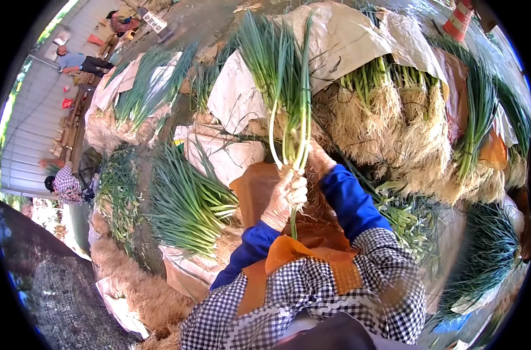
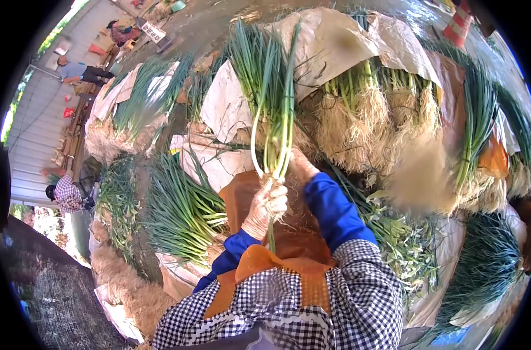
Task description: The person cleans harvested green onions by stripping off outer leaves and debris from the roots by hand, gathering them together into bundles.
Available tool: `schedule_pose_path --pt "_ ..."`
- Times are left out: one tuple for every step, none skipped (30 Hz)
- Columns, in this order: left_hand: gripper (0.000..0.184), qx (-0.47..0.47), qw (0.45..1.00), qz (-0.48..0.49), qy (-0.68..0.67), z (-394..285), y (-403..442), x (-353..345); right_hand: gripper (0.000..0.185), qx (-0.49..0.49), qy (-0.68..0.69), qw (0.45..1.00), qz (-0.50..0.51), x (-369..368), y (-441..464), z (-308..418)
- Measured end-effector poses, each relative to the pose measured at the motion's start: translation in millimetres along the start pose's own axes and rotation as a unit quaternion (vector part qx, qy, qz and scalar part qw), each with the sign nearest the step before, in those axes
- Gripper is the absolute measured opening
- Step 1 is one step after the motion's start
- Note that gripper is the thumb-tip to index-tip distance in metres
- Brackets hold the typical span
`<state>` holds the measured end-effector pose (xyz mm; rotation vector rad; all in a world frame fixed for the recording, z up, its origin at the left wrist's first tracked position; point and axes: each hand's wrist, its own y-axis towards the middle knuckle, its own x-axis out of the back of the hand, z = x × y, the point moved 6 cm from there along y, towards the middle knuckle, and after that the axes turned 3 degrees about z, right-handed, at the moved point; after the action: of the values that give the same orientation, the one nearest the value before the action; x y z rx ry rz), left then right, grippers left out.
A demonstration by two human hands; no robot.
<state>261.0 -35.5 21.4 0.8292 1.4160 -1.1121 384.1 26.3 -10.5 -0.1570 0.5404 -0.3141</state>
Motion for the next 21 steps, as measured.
schedule_pose_path --pt "0.023 0.002 0.997 -0.037 0.073 2.1 -3.2 9.1 0.032 0.057 0.091 0.994 -0.013 -6.0 17.7 -14.0" --pt "0.022 0.003 0.987 -0.075 0.144 2.2 -5.0 17.7 0.027 0.046 0.018 0.992 -0.112 -0.4 27.1 -17.1" --pt "0.021 -0.016 0.973 -0.125 0.194 0.4 -7.0 28.0 0.023 0.057 -0.078 0.982 -0.161 10.7 34.4 -20.2" --pt "0.021 -0.019 0.973 -0.127 0.194 1.8 -7.8 29.4 0.022 0.074 -0.015 0.987 -0.144 5.0 23.4 -8.7" --pt "0.021 -0.048 0.949 -0.175 0.258 -3.6 -9.0 33.3 0.021 0.059 0.007 0.989 -0.133 5.5 23.1 -9.7" --pt "0.021 -0.075 0.919 -0.221 0.319 -7.8 -11.4 36.8 0.021 0.041 0.028 0.991 -0.124 8.9 20.7 -10.4" --pt "0.020 -0.074 0.925 -0.214 0.305 -6.0 -10.6 39.2 0.020 0.055 -0.010 0.990 -0.126 15.3 19.0 -8.9" --pt "0.020 -0.071 0.926 -0.212 0.304 -4.6 -8.9 41.6 0.020 0.056 -0.012 0.990 -0.129 20.1 17.6 -10.7" --pt "0.019 -0.046 0.943 -0.196 0.266 1.2 -6.7 44.0 0.018 0.058 0.009 0.987 -0.149 27.2 13.0 -14.0" --pt "0.018 -0.022 0.957 -0.180 0.226 8.7 -5.4 41.0 0.017 0.058 0.030 0.984 -0.167 29.2 4.3 -12.8" --pt "0.018 -0.047 0.941 -0.223 0.249 10.4 -4.9 39.4 0.015 0.078 0.207 0.970 -0.097 18.4 2.5 -11.9" --pt "0.018 -0.047 0.942 -0.222 0.248 11.3 -3.2 38.8 0.017 0.107 0.236 0.961 -0.093 16.1 -3.7 -7.3" --pt "0.018 -0.047 0.941 -0.217 0.255 11.2 -2.4 40.0 0.020 0.120 0.205 0.966 -0.102 12.9 -6.1 2.9" --pt "0.018 -0.047 0.940 -0.211 0.263 10.2 -1.4 41.4 0.023 0.133 0.175 0.969 -0.111 6.6 -8.6 19.2" --pt "0.018 -0.031 0.944 -0.193 0.266 10.2 -2.1 42.2 0.023 0.132 0.174 0.970 -0.110 -2.0 -11.9 32.1" --pt "0.018 -0.032 0.944 -0.194 0.266 7.6 -3.5 43.5 0.024 0.127 0.061 0.978 -0.154 -11.6 -18.4 51.1" --pt "0.018 -0.024 0.944 -0.193 0.267 5.6 -4.4 44.6 0.025 0.120 -0.054 0.972 -0.194 -15.9 -20.5 61.8" --pt "0.018 -0.017 0.944 -0.191 0.268 3.5 -5.4 45.6 0.028 0.090 -0.104 0.978 -0.158 4.6 7.3 30.1" --pt "0.018 -0.020 0.944 -0.192 0.268 0.1 -6.8 44.9 0.024 0.128 -0.160 0.962 -0.182 4.9 12.5 33.3" --pt "0.018 -0.022 0.943 -0.196 0.269 -3.0 -8.2 43.8 0.021 0.166 -0.216 0.940 -0.206 5.9 16.8 34.6" --pt "0.018 -0.023 0.942 -0.200 0.270 -4.4 -9.5 43.1 0.031 0.056 -0.034 0.988 -0.138 14.3 33.1 3.5"
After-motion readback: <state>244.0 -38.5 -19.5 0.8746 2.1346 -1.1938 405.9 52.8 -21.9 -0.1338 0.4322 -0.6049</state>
